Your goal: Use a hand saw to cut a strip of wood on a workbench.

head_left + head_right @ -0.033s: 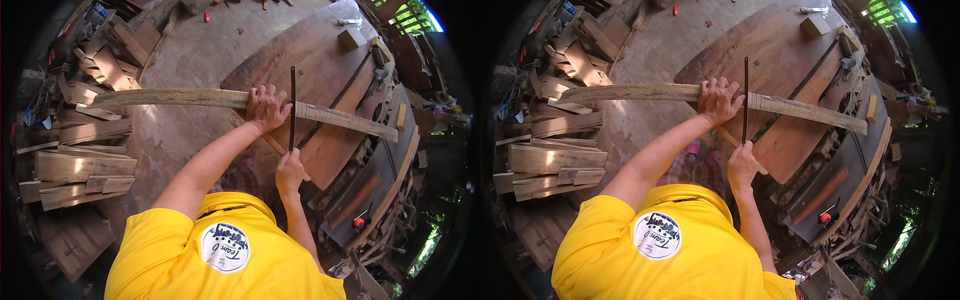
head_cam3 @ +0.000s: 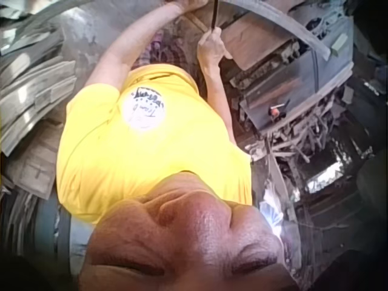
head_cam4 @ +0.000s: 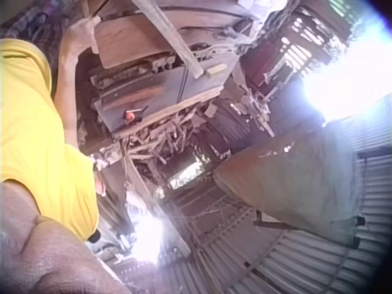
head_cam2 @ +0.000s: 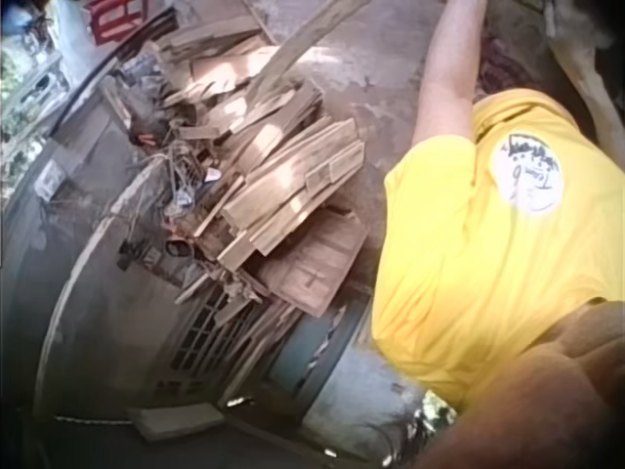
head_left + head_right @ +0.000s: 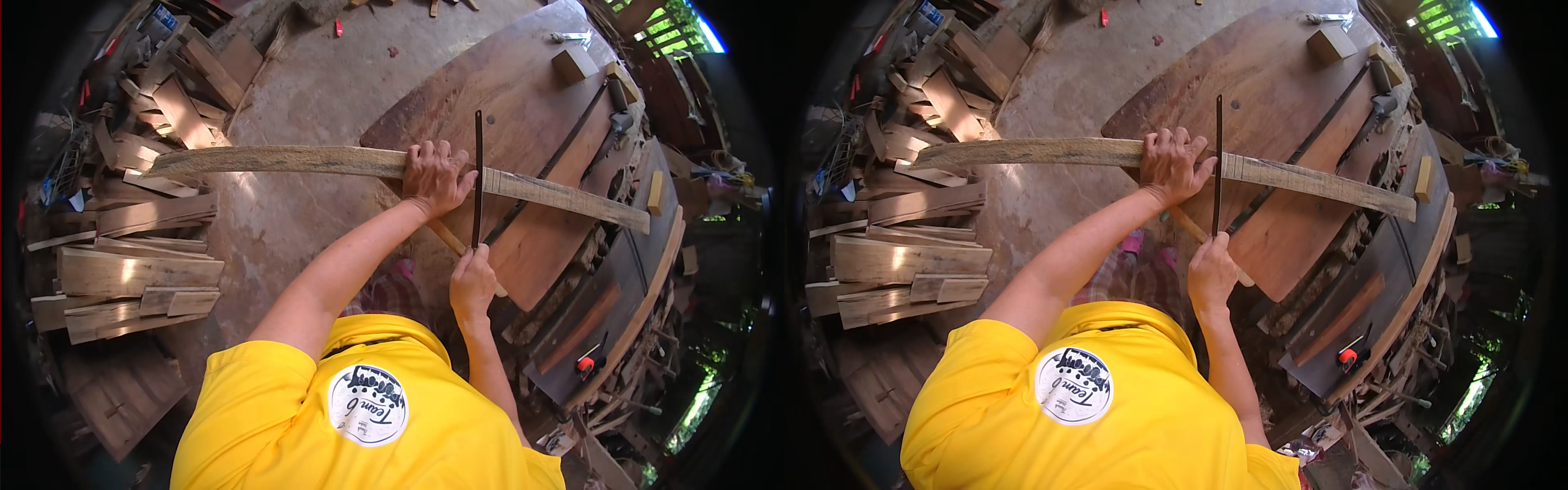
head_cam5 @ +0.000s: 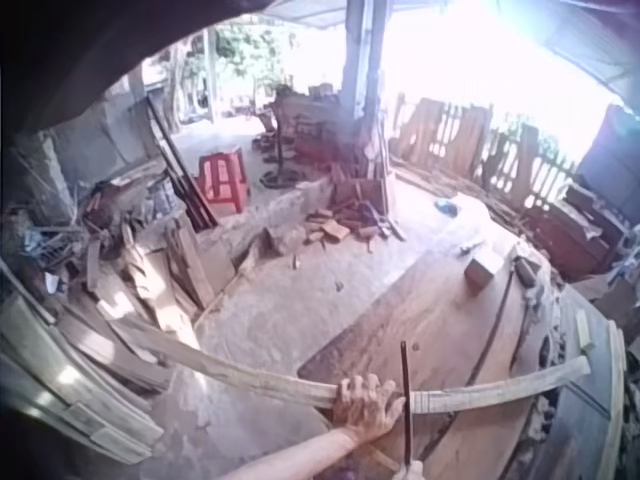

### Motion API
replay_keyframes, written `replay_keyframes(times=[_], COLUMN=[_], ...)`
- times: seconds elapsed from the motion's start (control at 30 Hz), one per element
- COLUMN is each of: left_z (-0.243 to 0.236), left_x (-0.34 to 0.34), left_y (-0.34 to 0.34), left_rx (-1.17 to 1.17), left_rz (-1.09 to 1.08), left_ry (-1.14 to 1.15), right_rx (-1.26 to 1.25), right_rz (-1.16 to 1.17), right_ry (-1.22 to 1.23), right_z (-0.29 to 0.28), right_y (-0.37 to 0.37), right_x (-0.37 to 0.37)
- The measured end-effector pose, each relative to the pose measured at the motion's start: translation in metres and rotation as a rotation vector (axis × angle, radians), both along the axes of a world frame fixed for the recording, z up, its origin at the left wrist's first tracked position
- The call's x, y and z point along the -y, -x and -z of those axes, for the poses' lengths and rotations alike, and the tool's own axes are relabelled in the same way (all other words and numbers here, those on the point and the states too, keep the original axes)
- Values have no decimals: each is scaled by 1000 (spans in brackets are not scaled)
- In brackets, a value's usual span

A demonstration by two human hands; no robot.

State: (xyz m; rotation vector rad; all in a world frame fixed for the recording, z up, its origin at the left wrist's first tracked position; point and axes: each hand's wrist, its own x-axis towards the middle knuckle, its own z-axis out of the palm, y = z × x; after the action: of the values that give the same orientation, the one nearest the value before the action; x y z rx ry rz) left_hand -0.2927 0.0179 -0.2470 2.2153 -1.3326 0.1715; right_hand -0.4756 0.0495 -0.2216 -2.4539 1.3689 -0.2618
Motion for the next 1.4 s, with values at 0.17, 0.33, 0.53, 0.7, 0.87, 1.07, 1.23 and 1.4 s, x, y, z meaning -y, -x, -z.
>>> replay_keyframes(times=[0.17,0.33,0.53,0.7,0.87,1.07,1.23,1.4], left_z=[-3,2,0,4,0,5,-4,4], left_x=[-1,-1,5,2,2,-1,3,3], left_y=[1,-2,2,-4,-1,-1,-1,0], left_rx=[11,49,76,106,117,100,77,80], left_rz=[5,-3,0,-35,-29,-37,-23,-43], left_ry=[-1,48,51,-1,12,31,54,23], right_rx=[2,-19,11,20,74,-60,-78,-53], right_rz=[2,-23,-8,9,38,-2,7,8], right_ry=[11,-58,-80,-131,-154,-157,-154,-149], right_z=[2,-2,-5,1,-1,-3,-12,-6], right_y=[6,2,-32,-15,-20,-23,-31,-43], right_x=[-6,-12,34,10,12,13,18,36])
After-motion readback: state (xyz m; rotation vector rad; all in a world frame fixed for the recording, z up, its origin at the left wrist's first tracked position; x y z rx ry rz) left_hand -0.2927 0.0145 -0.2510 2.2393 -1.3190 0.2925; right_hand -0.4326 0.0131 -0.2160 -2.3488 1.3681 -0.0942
